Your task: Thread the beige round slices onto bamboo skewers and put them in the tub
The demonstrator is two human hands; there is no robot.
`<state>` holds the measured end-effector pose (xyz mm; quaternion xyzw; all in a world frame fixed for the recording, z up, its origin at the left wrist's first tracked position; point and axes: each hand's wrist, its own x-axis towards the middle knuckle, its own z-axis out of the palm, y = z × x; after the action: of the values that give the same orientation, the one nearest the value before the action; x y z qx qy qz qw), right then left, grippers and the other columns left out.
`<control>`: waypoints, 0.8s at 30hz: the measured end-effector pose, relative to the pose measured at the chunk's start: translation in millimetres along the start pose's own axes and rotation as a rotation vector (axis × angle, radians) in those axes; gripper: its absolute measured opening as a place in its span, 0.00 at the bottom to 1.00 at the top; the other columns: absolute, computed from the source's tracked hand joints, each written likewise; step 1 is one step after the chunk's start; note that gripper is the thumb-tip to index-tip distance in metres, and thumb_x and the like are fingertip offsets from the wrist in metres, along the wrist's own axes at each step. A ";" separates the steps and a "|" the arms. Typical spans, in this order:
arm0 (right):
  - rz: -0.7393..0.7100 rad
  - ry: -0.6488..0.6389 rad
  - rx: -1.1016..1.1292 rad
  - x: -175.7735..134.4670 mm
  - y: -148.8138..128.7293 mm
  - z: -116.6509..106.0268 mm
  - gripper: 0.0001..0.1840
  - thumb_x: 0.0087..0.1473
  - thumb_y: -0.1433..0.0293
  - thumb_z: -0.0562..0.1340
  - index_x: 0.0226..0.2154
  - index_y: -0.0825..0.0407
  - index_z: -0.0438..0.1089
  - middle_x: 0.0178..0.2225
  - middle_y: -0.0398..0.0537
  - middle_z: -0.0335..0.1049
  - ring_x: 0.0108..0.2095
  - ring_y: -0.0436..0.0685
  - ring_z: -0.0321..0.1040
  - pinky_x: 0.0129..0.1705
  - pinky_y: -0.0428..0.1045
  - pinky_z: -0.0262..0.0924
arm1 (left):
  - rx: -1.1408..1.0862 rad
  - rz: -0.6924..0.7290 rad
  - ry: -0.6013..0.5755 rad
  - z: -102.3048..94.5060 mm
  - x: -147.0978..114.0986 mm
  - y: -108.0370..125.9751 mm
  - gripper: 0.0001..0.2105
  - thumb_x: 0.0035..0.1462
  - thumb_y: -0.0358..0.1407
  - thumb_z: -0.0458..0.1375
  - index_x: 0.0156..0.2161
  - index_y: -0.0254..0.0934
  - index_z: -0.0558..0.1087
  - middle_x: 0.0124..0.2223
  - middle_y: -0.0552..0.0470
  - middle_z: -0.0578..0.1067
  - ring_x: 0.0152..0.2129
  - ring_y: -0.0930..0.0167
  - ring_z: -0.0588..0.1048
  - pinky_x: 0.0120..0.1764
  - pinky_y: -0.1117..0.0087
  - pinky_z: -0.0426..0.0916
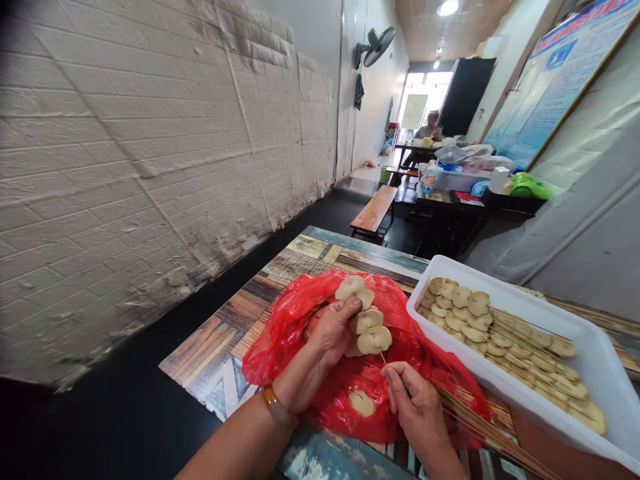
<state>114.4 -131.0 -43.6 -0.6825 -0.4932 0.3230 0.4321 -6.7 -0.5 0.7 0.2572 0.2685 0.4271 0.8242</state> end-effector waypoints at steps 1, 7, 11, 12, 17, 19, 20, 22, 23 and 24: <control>0.009 -0.005 0.011 -0.1 1.2 -0.1 0.19 0.57 0.52 0.53 0.28 0.50 0.65 0.15 0.37 0.57 0.16 0.49 0.55 0.19 0.44 0.49 | -0.004 0.005 0.004 0.3 -0.2 -0.9 0.16 0.39 0.41 0.68 0.30 0.31 0.73 0.26 0.48 0.74 0.21 0.71 0.72 0.29 0.70 0.66; 0.011 -0.005 0.063 -0.6 1.0 1.8 0.18 0.56 0.53 0.54 0.30 0.50 0.65 0.15 0.36 0.56 0.16 0.49 0.55 0.19 0.44 0.48 | -0.010 -0.001 0.010 2.3 -1.9 -4.5 0.16 0.37 0.40 0.68 0.29 0.31 0.71 0.24 0.51 0.73 0.19 0.73 0.70 0.27 0.72 0.65; 0.032 0.054 0.088 -2.2 -0.4 5.5 0.20 0.54 0.50 0.54 0.29 0.50 0.65 0.14 0.34 0.54 0.14 0.49 0.51 0.18 0.45 0.46 | -0.042 0.020 0.001 2.9 -2.2 -0.4 0.17 0.37 0.40 0.69 0.30 0.31 0.71 0.26 0.50 0.73 0.20 0.74 0.70 0.27 0.73 0.65; 0.042 0.060 0.083 -2.7 -0.1 5.8 0.21 0.53 0.49 0.54 0.29 0.49 0.65 0.14 0.34 0.53 0.14 0.49 0.50 0.18 0.45 0.45 | -0.053 0.033 0.010 2.6 -1.8 1.5 0.17 0.38 0.40 0.69 0.32 0.32 0.72 0.27 0.50 0.73 0.21 0.74 0.70 0.27 0.72 0.66; 0.055 -0.043 0.062 -3.9 3.1 2.6 0.20 0.55 0.50 0.53 0.29 0.50 0.64 0.14 0.35 0.55 0.15 0.48 0.50 0.18 0.44 0.45 | -0.081 0.117 0.057 -1.8 1.3 11.4 0.17 0.41 0.42 0.66 0.35 0.34 0.72 0.29 0.49 0.74 0.23 0.72 0.70 0.27 0.72 0.66; 0.042 -0.088 0.052 -3.7 4.7 1.5 0.20 0.56 0.51 0.53 0.28 0.50 0.64 0.15 0.36 0.55 0.15 0.48 0.52 0.18 0.44 0.47 | -0.059 0.126 0.063 -3.8 2.1 13.6 0.16 0.42 0.42 0.66 0.34 0.32 0.73 0.29 0.48 0.75 0.23 0.72 0.70 0.26 0.73 0.64; 0.037 -0.089 0.043 -3.6 5.6 1.5 0.20 0.56 0.51 0.53 0.28 0.50 0.64 0.15 0.35 0.55 0.15 0.48 0.52 0.19 0.44 0.47 | -0.042 0.126 0.069 -4.5 2.4 14.3 0.16 0.42 0.42 0.66 0.34 0.32 0.73 0.29 0.48 0.75 0.23 0.72 0.70 0.25 0.73 0.64; 0.028 -0.069 0.013 -3.4 7.0 2.5 0.20 0.55 0.50 0.53 0.28 0.50 0.64 0.15 0.35 0.55 0.15 0.48 0.52 0.19 0.44 0.48 | -0.008 0.130 0.099 -5.1 2.5 14.7 0.17 0.41 0.42 0.66 0.33 0.32 0.73 0.29 0.48 0.75 0.22 0.72 0.70 0.23 0.73 0.63; 0.022 -0.053 -0.006 -3.5 7.4 3.2 0.21 0.55 0.50 0.53 0.27 0.50 0.64 0.14 0.35 0.55 0.15 0.48 0.52 0.19 0.44 0.48 | 0.010 0.136 0.119 -5.1 2.3 14.6 0.17 0.40 0.42 0.66 0.33 0.32 0.73 0.28 0.48 0.74 0.21 0.73 0.69 0.22 0.74 0.62; 0.014 -0.037 -0.024 -3.7 7.5 3.9 0.21 0.55 0.50 0.53 0.26 0.50 0.64 0.14 0.36 0.55 0.16 0.48 0.53 0.19 0.44 0.49 | 0.023 0.141 0.137 -4.9 2.1 14.5 0.16 0.40 0.42 0.66 0.32 0.32 0.72 0.27 0.49 0.74 0.20 0.73 0.69 0.21 0.74 0.61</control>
<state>112.9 -134.5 -51.9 -0.6849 -0.5001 0.3326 0.4125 -17.1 9.5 6.2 0.2552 0.3106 0.4976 0.7686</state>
